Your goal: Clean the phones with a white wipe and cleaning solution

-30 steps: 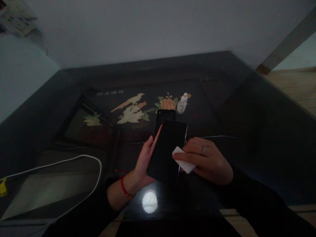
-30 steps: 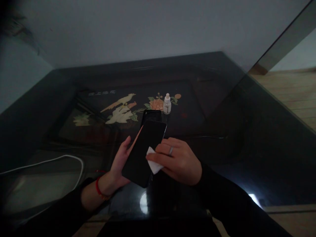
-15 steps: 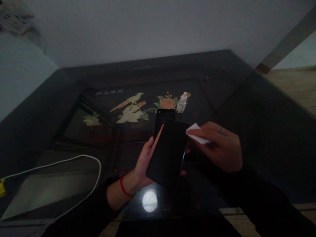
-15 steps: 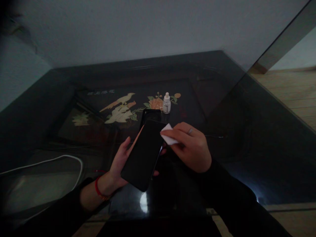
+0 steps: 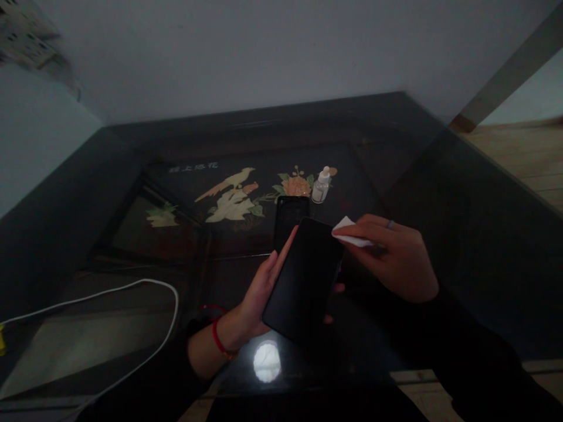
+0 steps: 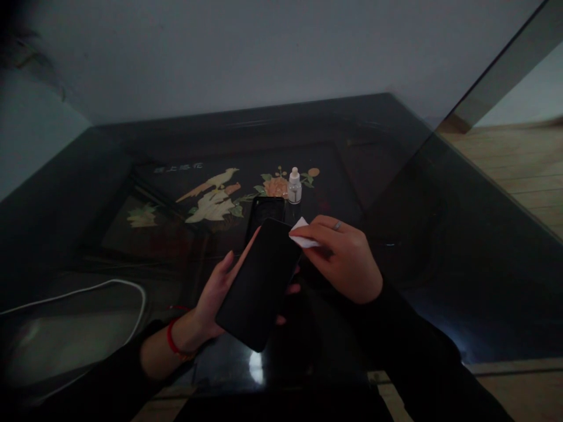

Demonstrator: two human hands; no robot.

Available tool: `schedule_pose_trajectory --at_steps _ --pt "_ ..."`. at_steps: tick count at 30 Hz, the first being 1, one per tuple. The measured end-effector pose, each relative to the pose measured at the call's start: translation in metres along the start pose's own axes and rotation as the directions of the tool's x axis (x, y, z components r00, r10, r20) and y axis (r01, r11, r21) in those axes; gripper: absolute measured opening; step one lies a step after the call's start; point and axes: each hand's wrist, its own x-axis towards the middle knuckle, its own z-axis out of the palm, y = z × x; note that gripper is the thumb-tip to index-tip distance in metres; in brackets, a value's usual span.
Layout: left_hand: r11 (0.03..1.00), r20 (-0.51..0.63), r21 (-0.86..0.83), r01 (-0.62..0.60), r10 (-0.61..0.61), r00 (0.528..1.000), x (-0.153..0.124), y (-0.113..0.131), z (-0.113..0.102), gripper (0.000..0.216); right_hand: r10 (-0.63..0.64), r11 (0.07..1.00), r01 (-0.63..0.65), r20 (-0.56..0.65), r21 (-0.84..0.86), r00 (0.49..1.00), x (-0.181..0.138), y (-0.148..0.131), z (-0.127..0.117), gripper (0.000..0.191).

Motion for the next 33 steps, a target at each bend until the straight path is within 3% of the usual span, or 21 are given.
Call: schedule_pose_trajectory --at_steps 9,18,23,27,30,33 --pt "0.98 0.006 0.196 0.035 -0.037 0.999 -0.003 -0.008 0.005 0.064 0.006 0.998 -0.013 -0.124 -0.061 0.992 -0.001 -0.012 0.016 0.024" --pt "0.973 0.0 0.228 0.041 -0.042 0.999 -0.004 -0.012 0.007 0.061 -0.041 0.994 0.024 -0.155 -0.107 0.987 0.0 -0.019 0.021 0.026" --pt "0.974 -0.038 0.221 0.056 -0.049 0.998 -0.004 -0.013 0.003 0.07 -0.2 0.973 0.187 -0.085 -0.137 0.976 0.0 -0.019 0.021 0.023" --pt "0.98 0.024 0.196 0.03 -0.035 0.999 -0.002 -0.014 0.001 0.068 -0.115 0.98 0.084 -0.165 -0.181 0.98 -0.001 -0.02 0.021 0.023" --pt "0.983 -0.006 0.182 0.025 -0.024 1.0 -0.001 -0.015 -0.001 0.07 -0.256 0.958 0.245 -0.061 -0.147 0.965 -0.003 -0.029 0.026 0.02" --pt "0.981 -0.043 0.192 -0.024 0.033 0.999 0.0 -0.014 -0.002 0.072 -0.43 0.898 0.431 0.036 -0.092 0.902 -0.005 -0.036 0.031 0.02"
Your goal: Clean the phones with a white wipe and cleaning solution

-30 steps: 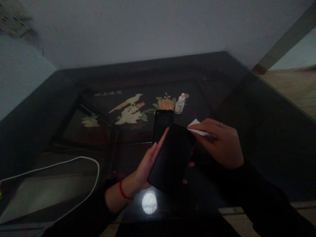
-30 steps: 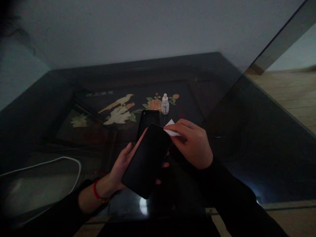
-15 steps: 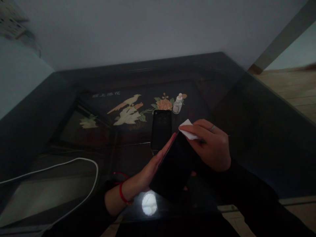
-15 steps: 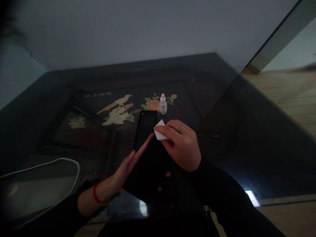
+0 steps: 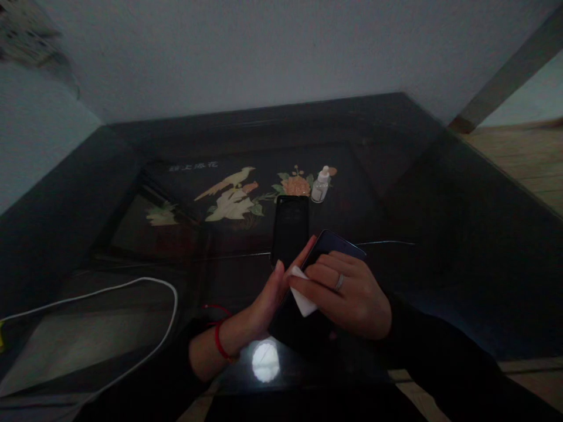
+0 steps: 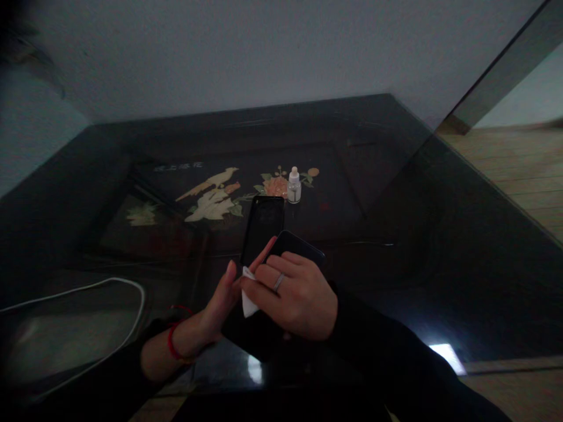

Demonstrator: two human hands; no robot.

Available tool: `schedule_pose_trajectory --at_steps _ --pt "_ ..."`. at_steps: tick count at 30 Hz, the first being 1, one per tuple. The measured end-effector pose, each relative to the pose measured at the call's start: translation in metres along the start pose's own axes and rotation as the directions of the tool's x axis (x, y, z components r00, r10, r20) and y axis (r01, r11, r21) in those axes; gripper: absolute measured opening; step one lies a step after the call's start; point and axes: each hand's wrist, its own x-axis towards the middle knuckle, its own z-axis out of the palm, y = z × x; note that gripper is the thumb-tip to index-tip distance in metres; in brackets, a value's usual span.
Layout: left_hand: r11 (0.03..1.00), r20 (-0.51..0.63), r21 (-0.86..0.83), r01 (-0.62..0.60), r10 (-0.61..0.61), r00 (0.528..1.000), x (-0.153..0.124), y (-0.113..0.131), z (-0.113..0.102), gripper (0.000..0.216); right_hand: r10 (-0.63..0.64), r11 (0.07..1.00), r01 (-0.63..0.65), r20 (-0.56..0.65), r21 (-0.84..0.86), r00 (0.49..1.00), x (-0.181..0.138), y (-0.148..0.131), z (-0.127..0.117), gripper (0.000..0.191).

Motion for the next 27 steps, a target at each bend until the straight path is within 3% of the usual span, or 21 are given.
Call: schedule_pose_trajectory --at_steps 2,5,7,12,14,17,19,24,27 --pt "1.0 0.021 -0.003 0.002 -0.002 1.0 0.0 0.001 0.0 0.072 0.032 0.999 -0.033 -0.02 -0.041 0.999 -0.002 0.004 -0.001 0.02" --pt "0.999 0.076 -0.019 0.04 -0.039 0.996 -0.001 0.002 0.001 0.071 0.241 0.958 -0.254 -0.106 -0.132 0.965 -0.006 0.015 -0.005 0.022" --pt "0.998 0.096 -0.042 0.053 -0.048 0.994 -0.001 0.001 0.0 0.07 0.283 0.945 -0.297 -0.113 -0.138 0.952 -0.006 0.017 -0.006 0.023" --pt "0.998 -0.016 -0.058 -0.028 0.027 0.999 0.002 -0.001 -0.004 0.067 0.004 1.0 -0.004 0.001 0.008 1.0 0.002 -0.008 0.003 0.02" --pt "0.996 -0.032 -0.051 -0.067 0.065 0.997 0.003 -0.001 -0.005 0.066 0.004 1.0 -0.004 -0.013 0.007 1.0 0.004 -0.01 0.004 0.021" --pt "0.995 -0.005 -0.061 -0.082 0.082 0.997 0.004 0.0 -0.003 0.066 0.167 0.981 -0.171 -0.043 -0.096 0.985 0.002 -0.003 0.004 0.025" --pt "0.996 -0.017 -0.067 -0.059 0.058 0.998 0.004 0.0 -0.002 0.066 0.213 0.968 -0.217 -0.047 -0.129 0.976 0.001 -0.001 0.005 0.025" --pt "0.997 -0.094 -0.046 -0.062 0.057 0.994 0.003 0.002 0.001 0.061 -0.03 0.995 0.03 0.005 0.092 1.0 0.001 -0.025 0.017 0.019" --pt "0.995 -0.117 -0.047 -0.089 0.083 0.99 0.003 0.005 0.003 0.061 -0.061 0.989 0.061 -0.005 0.136 0.998 0.001 -0.035 0.02 0.016"
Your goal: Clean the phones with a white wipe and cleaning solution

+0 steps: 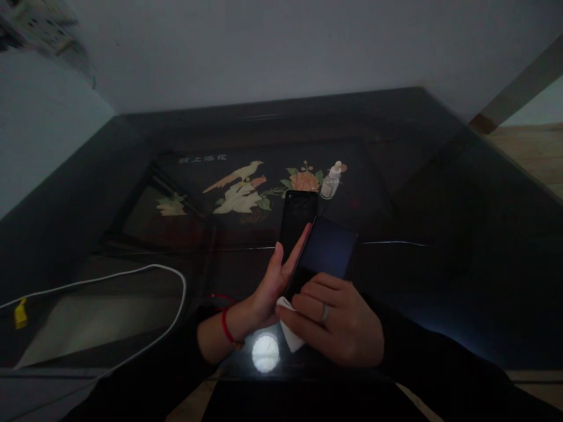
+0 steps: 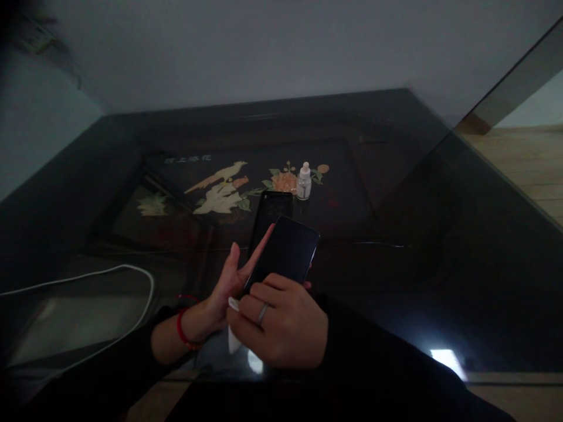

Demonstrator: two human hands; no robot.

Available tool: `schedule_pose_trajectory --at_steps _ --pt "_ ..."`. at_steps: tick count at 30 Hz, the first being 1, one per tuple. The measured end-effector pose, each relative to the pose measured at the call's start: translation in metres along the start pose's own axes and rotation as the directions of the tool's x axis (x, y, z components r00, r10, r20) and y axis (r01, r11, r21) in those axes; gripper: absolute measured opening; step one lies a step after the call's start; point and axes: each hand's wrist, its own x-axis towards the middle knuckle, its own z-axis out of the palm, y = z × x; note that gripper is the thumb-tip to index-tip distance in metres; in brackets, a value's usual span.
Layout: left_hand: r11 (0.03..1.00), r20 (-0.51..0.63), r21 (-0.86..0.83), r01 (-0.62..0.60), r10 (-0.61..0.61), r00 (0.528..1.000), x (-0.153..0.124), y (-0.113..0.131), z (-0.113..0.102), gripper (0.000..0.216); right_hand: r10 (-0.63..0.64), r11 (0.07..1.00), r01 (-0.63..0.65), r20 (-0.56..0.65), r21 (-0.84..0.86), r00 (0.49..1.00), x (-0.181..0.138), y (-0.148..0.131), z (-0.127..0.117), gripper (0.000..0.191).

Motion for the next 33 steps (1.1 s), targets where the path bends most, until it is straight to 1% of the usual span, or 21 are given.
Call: schedule_pose_trajectory --at_steps 3,7,9,11,13,15,16,17,18,20,21,23,24,25,26,27,28,30,31,32,33 --pt "0.999 0.01 -0.027 0.023 -0.023 1.0 0.0 0.001 0.001 0.064 0.03 0.999 -0.031 -0.007 -0.009 1.0 -0.001 -0.002 0.001 0.015" --pt "0.993 0.058 -0.101 0.058 -0.052 0.997 0.001 0.0 -0.001 0.066 -0.076 0.994 0.075 0.008 0.08 0.997 0.0 -0.005 0.001 0.016" --pt "0.993 0.038 -0.109 0.047 -0.043 0.998 0.001 0.0 -0.002 0.063 -0.078 0.995 0.078 0.013 0.056 0.997 -0.001 0.0 -0.002 0.017" --pt "0.995 0.015 -0.1 0.016 -0.014 1.0 0.001 0.001 -0.003 0.061 0.001 0.999 -0.001 0.007 -0.033 1.0 -0.004 0.014 -0.01 0.018" --pt "0.996 0.029 -0.082 0.025 -0.023 0.999 0.001 0.003 -0.002 0.06 0.129 0.977 -0.135 -0.044 -0.163 0.991 -0.007 0.034 -0.02 0.02" --pt "0.995 0.089 -0.066 0.076 -0.07 0.994 0.0 0.003 -0.002 0.062 0.277 0.912 -0.307 -0.146 -0.271 0.95 -0.011 0.053 -0.03 0.018" --pt "0.993 0.119 -0.058 0.106 -0.098 0.988 -0.001 0.003 -0.001 0.063 0.322 0.881 -0.364 -0.182 -0.301 0.929 -0.013 0.06 -0.033 0.017" --pt "0.99 0.141 -0.053 0.128 -0.12 0.983 -0.001 0.003 -0.001 0.065 0.348 0.864 -0.395 -0.198 -0.311 0.916 -0.014 0.063 -0.035 0.017" --pt "0.989 0.149 -0.05 0.139 -0.13 0.98 -0.002 0.003 -0.001 0.067 0.348 0.869 -0.39 -0.184 -0.305 0.919 -0.014 0.063 -0.035 0.018" --pt "0.992 0.11 -0.051 0.118 -0.112 0.988 -0.002 0.002 0.0 0.067 0.282 0.925 -0.299 -0.1 -0.237 0.954 -0.011 0.053 -0.03 0.021" --pt "0.994 0.073 -0.053 0.094 -0.09 0.993 -0.001 0.002 0.0 0.065 0.215 0.959 -0.219 -0.045 -0.18 0.976 -0.009 0.043 -0.025 0.022" --pt "0.997 0.012 -0.06 0.04 -0.039 0.999 0.0 0.002 0.002 0.063 0.08 0.996 -0.079 0.022 -0.048 0.997 -0.004 0.02 -0.013 0.02" --pt "0.998 -0.002 -0.063 0.02 -0.02 1.0 0.001 0.002 0.003 0.063 -0.006 1.0 0.005 0.044 0.014 0.999 -0.003 0.01 -0.007 0.017" --pt "0.998 -0.003 -0.067 0.009 -0.01 1.0 0.001 0.002 0.003 0.064 -0.085 0.994 0.082 0.034 0.076 0.996 -0.001 0.001 -0.003 0.015" --pt "0.998 0.0 -0.069 0.006 -0.006 1.0 0.002 0.003 0.004 0.065 -0.128 0.986 0.124 0.029 0.111 0.991 -0.001 -0.004 0.001 0.015" --pt "0.998 0.001 -0.069 0.006 -0.006 1.0 0.002 0.003 0.004 0.066 -0.145 0.983 0.141 0.026 0.119 0.989 -0.001 -0.005 0.002 0.015" --pt "0.998 0.0 -0.068 0.006 -0.006 1.0 0.002 0.003 0.003 0.067 -0.13 0.987 0.127 0.026 0.102 0.991 -0.002 -0.002 0.001 0.015" --pt "0.998 0.02 -0.067 0.009 -0.008 1.0 0.001 0.003 0.001 0.067 -0.007 1.0 0.007 0.033 -0.006 0.999 -0.006 0.016 -0.008 0.016" --pt "0.997 0.043 -0.067 0.024 -0.021 0.999 0.001 0.003 -0.001 0.067 0.088 0.993 -0.086 0.019 -0.081 0.996 -0.009 0.029 -0.014 0.019" --pt "0.997 0.072 -0.064 0.046 -0.041 0.997 0.0 0.003 -0.002 0.067 0.191 0.968 -0.191 -0.017 -0.16 0.981 -0.012 0.041 -0.021 0.02" --pt "0.996 0.102 -0.059 0.071 -0.064 0.993 -0.001 0.003 -0.003 0.067 0.284 0.933 -0.293 -0.071 -0.211 0.956 -0.014 0.052 -0.027 0.019"
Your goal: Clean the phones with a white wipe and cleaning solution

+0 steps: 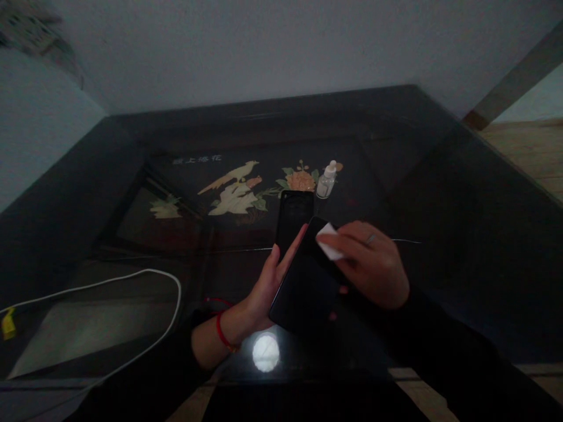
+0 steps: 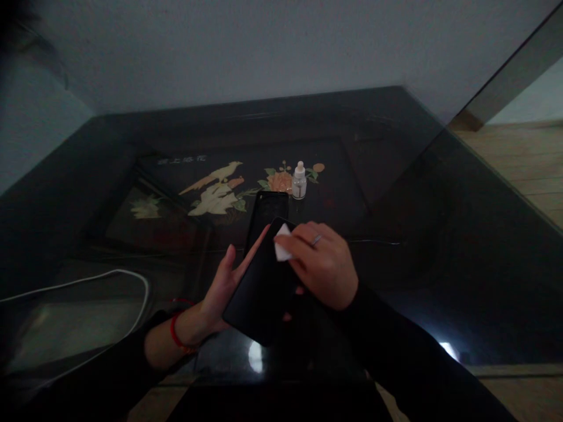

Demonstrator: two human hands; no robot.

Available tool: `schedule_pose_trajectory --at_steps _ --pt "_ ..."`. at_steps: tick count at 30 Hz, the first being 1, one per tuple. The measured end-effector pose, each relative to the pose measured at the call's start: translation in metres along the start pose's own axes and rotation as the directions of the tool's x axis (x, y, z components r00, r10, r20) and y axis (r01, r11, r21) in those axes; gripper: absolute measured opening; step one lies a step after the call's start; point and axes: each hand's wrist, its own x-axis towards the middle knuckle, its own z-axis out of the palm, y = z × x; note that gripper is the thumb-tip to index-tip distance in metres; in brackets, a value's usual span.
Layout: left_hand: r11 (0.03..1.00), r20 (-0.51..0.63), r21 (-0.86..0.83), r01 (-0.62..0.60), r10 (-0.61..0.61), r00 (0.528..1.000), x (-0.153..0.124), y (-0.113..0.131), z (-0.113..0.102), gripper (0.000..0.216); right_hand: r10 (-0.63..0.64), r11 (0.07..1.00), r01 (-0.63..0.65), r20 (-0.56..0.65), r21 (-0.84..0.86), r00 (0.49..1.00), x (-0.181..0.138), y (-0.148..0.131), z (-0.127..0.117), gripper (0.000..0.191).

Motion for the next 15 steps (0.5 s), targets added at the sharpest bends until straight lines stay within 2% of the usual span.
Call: schedule_pose_trajectory --at_steps 2,3,4,6,8,10,11,13,15 --pt "0.999 0.031 0.01 0.043 -0.043 0.999 -0.001 0.0 -0.001 0.066 0.103 0.993 -0.106 -0.051 -0.049 0.993 0.001 0.013 -0.005 0.019" --pt "0.999 0.028 0.011 0.047 -0.047 0.999 -0.001 0.0 0.0 0.065 0.099 0.994 -0.101 -0.05 -0.047 0.994 0.001 0.013 -0.005 0.019" --pt "0.999 0.017 0.009 0.032 -0.032 0.999 -0.001 0.0 0.0 0.064 0.056 0.998 -0.057 -0.031 -0.026 0.998 0.001 0.007 -0.004 0.019" --pt "1.0 -0.034 -0.006 -0.024 0.023 0.999 0.0 0.0 0.002 0.063 -0.118 0.991 0.115 0.039 0.071 0.992 -0.001 -0.015 0.0 0.02" --pt "0.997 -0.097 -0.025 -0.071 0.069 0.993 0.002 0.001 0.005 0.062 -0.314 0.931 0.294 0.059 0.218 0.948 -0.004 -0.039 0.006 0.016" --pt "0.996 -0.14 -0.035 -0.084 0.078 0.987 0.003 0.001 0.006 0.062 -0.426 0.863 0.395 0.03 0.316 0.904 -0.006 -0.052 0.009 0.017" --pt "0.996 -0.147 -0.035 -0.084 0.078 0.986 0.003 0.002 0.006 0.061 -0.441 0.857 0.409 0.037 0.313 0.897 -0.006 -0.052 0.009 0.016" --pt "0.997 -0.135 -0.025 -0.078 0.074 0.988 0.003 0.003 0.005 0.06 -0.353 0.915 0.33 0.065 0.232 0.933 -0.005 -0.036 0.006 0.015" --pt "0.999 -0.081 -0.019 -0.039 0.037 0.996 0.002 0.003 0.003 0.061 -0.139 0.987 0.134 0.064 0.086 0.988 -0.003 -0.01 0.0 0.019"
